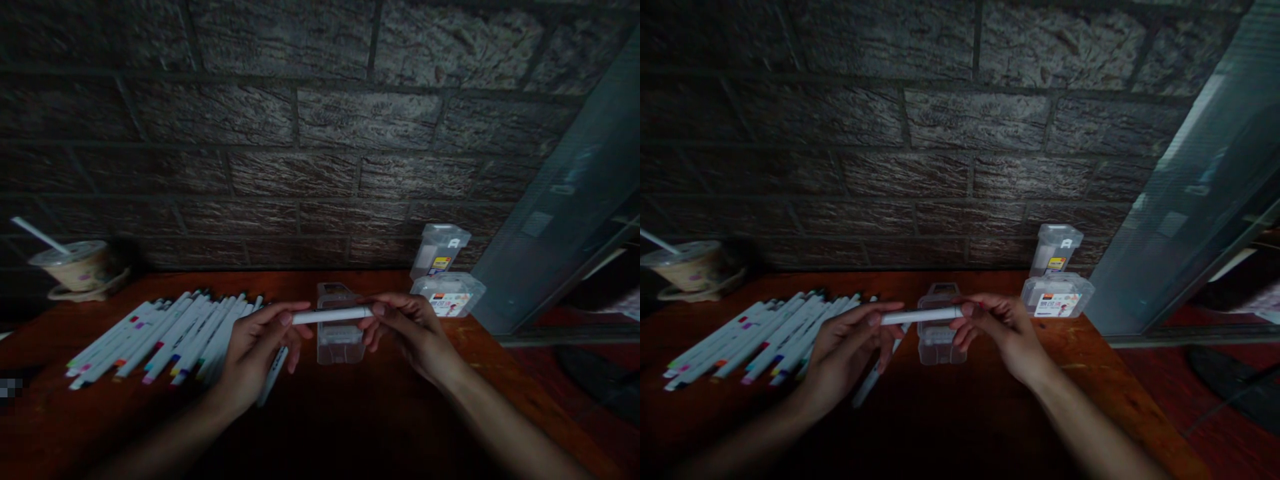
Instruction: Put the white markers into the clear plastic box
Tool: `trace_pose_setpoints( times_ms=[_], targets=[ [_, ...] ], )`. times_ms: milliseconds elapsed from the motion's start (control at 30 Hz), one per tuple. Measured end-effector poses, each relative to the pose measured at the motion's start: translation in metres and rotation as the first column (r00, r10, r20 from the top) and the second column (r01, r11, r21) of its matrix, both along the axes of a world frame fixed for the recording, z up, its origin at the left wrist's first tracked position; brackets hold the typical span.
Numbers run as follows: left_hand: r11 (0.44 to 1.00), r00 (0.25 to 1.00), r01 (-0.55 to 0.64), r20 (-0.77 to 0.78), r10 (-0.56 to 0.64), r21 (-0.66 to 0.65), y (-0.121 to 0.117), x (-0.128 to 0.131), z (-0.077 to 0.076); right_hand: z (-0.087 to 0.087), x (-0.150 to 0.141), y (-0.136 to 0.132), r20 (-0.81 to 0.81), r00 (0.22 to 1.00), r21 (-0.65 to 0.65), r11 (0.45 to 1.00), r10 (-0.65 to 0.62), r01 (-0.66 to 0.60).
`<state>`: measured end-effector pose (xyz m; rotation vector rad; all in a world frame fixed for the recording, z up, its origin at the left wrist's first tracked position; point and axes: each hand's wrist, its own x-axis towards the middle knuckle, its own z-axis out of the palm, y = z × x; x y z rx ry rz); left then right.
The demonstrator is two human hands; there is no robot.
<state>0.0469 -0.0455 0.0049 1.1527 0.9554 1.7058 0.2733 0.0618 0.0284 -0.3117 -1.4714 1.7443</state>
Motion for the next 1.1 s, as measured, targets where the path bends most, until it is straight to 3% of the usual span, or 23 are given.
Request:
trace_pose_setpoints(
  times_ms=[333,1100],
  targets=[
    [0.999,0.985,0.039,0.170,-0.041,0.014,-0.0003,0.0016,0.0093,0.0046,0.0013,-0.0041,-0.028,0.997,-0.102,0.992,0.070,-0.073],
    [0.997,0.979,0.059,0.194,-0.068,0.054,-0.0016,-0.0018,0.0071,0.0068,0.0018,-0.0035,-0.044,0.993,-0.128,0.985,0.107,-0.112]
  ],
)
